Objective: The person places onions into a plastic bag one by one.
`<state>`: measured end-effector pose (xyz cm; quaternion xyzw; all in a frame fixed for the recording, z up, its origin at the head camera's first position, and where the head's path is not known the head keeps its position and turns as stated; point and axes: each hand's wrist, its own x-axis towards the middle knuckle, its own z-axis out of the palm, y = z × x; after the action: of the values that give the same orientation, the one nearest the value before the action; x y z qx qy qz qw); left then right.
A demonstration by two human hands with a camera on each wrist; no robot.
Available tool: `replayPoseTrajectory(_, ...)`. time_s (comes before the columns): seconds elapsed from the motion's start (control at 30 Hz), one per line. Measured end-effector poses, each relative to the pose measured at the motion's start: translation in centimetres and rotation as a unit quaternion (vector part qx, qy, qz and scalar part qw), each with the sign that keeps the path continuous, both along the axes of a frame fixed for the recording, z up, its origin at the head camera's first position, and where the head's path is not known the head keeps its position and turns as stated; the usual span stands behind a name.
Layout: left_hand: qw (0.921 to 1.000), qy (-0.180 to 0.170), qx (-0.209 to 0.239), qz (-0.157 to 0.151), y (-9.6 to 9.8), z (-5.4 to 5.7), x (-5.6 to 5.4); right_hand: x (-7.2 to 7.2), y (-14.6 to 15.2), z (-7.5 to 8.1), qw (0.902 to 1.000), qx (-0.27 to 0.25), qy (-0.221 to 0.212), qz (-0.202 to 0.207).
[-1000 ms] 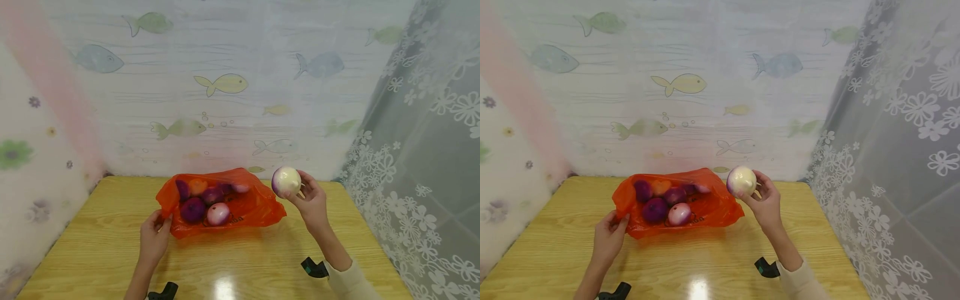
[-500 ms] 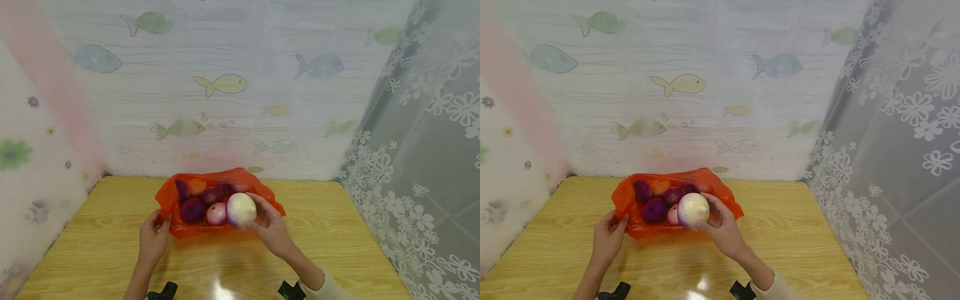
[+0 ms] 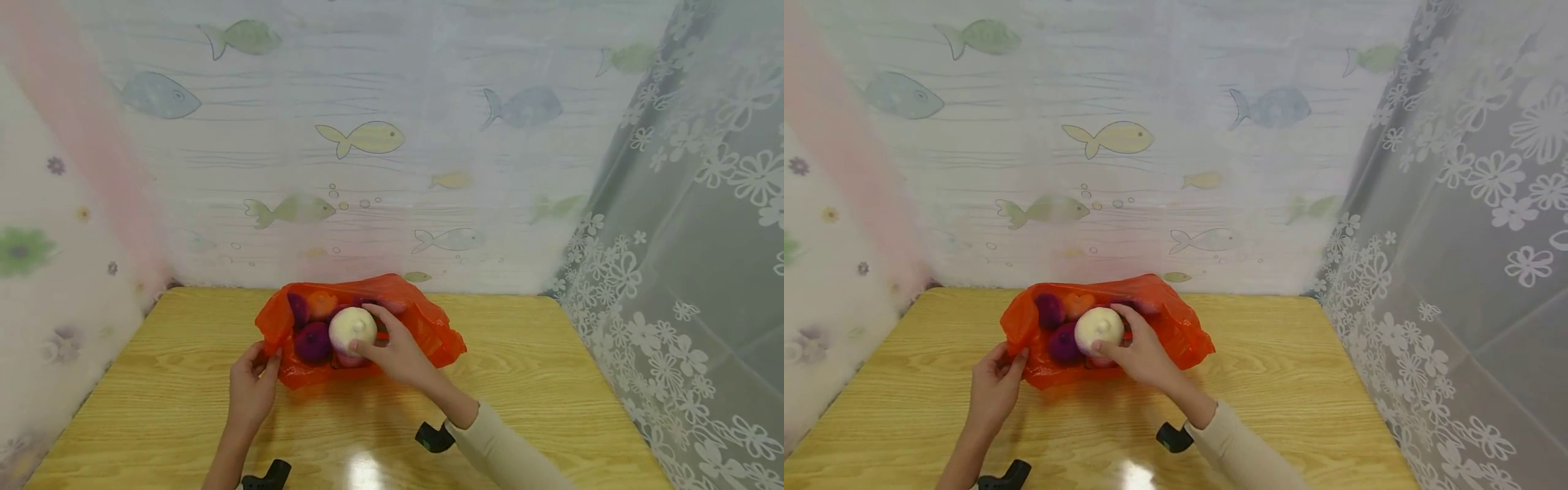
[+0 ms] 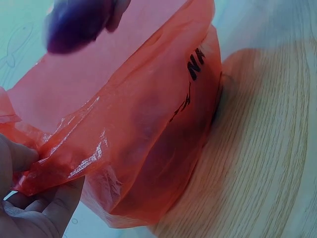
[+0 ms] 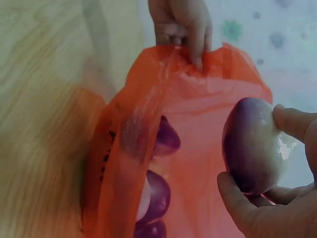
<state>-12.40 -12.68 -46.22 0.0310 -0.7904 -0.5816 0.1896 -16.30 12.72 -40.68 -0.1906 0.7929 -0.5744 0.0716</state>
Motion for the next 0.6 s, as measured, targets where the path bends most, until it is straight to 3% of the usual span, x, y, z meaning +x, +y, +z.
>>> replayPoseTrajectory(0.2, 1.0000, 0.009, 0.000, -0.001, 0.0, -0.2, 0.0, -2.9, -1.8, 0.2, 0.9992, 0.031, 0.027, 0.002)
replayPoseTrajectory(0.43, 0.9999, 0.012, 0.000, -0.002, 0.0, -0.5, -0.3, -6.4, -3.3, -1.0, 0.9970, 0.065, 0.038, 0.018)
replayPoseTrajectory(0.6, 0.9999, 0.015, 0.000, -0.002, 0.0, -0.5, -0.4, -8.2, -3.5, -1.4, 0.9929, 0.117, -0.006, -0.018)
